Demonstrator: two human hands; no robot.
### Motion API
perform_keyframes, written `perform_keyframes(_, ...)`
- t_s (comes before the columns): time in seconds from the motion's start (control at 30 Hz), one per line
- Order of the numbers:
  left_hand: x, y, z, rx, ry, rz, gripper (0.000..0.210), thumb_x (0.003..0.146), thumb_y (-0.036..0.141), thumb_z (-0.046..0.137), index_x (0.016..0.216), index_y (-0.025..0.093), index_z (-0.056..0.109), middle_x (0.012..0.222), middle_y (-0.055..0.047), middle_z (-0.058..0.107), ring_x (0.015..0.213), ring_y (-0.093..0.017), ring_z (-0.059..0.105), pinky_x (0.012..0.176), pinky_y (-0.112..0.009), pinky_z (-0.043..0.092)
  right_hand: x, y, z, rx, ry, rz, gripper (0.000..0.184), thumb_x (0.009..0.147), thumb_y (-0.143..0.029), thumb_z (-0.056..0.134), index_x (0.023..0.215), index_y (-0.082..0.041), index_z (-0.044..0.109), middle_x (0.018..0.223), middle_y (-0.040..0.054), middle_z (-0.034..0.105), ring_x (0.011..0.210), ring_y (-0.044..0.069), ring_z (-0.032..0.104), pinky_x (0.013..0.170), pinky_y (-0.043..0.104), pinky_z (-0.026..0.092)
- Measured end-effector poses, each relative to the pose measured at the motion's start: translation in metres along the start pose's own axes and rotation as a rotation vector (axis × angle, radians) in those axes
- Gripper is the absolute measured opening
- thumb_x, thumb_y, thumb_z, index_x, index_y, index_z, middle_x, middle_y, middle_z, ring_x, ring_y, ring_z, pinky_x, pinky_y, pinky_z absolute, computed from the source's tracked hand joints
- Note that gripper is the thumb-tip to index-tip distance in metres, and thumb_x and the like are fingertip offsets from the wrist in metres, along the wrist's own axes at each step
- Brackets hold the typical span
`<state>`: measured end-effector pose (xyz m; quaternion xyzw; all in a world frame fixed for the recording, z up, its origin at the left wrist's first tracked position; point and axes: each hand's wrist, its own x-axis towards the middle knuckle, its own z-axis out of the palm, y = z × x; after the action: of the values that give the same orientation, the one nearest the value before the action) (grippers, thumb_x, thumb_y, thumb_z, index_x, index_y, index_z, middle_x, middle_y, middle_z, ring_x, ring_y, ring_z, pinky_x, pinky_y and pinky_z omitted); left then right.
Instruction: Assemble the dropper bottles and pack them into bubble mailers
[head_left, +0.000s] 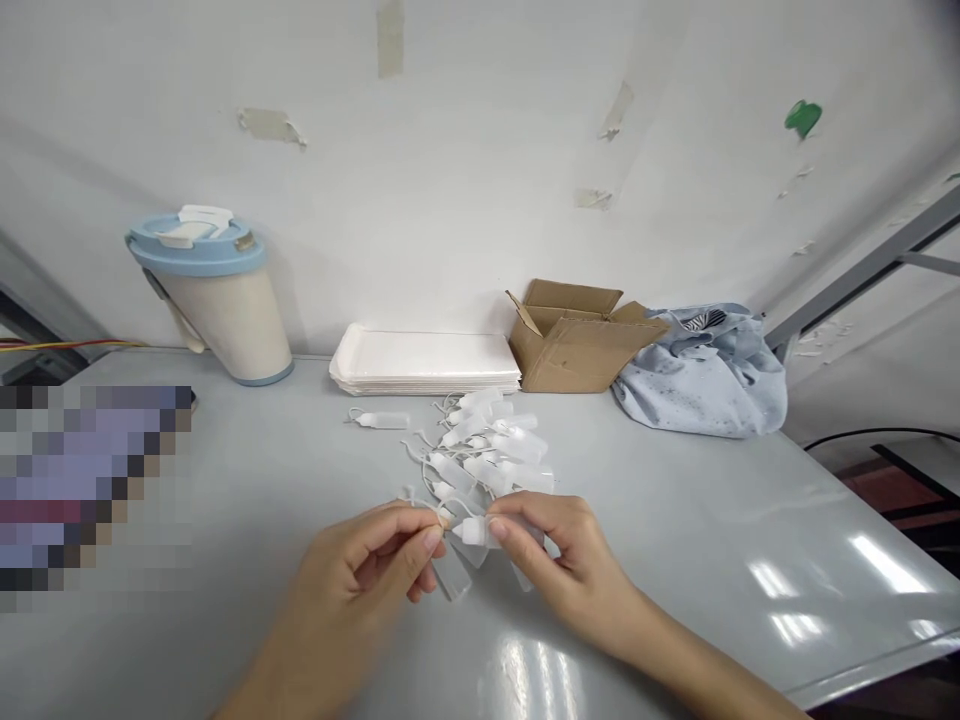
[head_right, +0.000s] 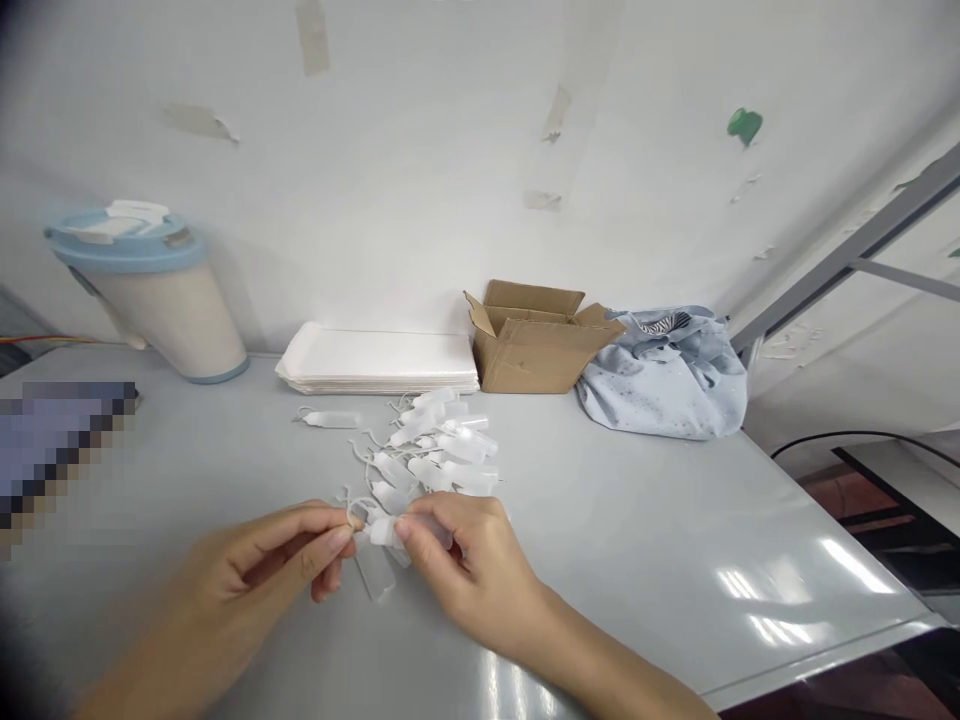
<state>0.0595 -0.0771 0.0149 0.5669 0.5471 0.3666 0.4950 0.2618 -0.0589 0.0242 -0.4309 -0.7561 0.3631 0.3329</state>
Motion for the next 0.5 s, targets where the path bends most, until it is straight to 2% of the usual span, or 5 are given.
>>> perform_keyframes(0.13,-0.0038,0.0021,0.0037,0.051,0.041,0.083,0.022,0.086,0.039,0.055,0.072,0.024,0.066,0.061,0.003,0.060,0.057,-0.012,0.056,0.057,-0.017,0.048,-0.0026,0.0011,0.0053,-0.004,0.007,-0.027,0.026,0.095,-0.029,0.047,0.082,-0.015,0.065,0.063,-0.0012,0.055,0.056,0.010,0.047,0.052,0.022,0.035)
perform_keyframes(0.33,-0.0058,-0.0015,0.0051,0.033,0.017,0.054,0.026,0.086,0.041,0.054,0.070,0.023,0.063,0.060,0.003,0.061,0.057,-0.012,0.057,0.057,-0.017,0.049,-0.0041,0.0038,0.0106,-0.004,0.013,-0.075,0.024,0.095,-0.027,0.045,0.086,-0.014,0.063,0.066,-0.0002,0.055,0.058,0.011,0.047,0.053,0.022,0.036)
perform_keyframes(0.5,-0.0072,0.0006,0.0088,0.013,0.097,0.062,0.020,0.083,0.038,0.057,0.073,0.024,0.067,0.058,0.003,0.061,0.055,-0.012,0.057,0.056,-0.017,0.049,-0.0033,0.0060,0.0108,-0.007,0.025,-0.143,0.021,0.095,-0.025,0.046,0.092,-0.014,0.063,0.070,0.0007,0.057,0.061,0.011,0.049,0.055,0.022,0.039)
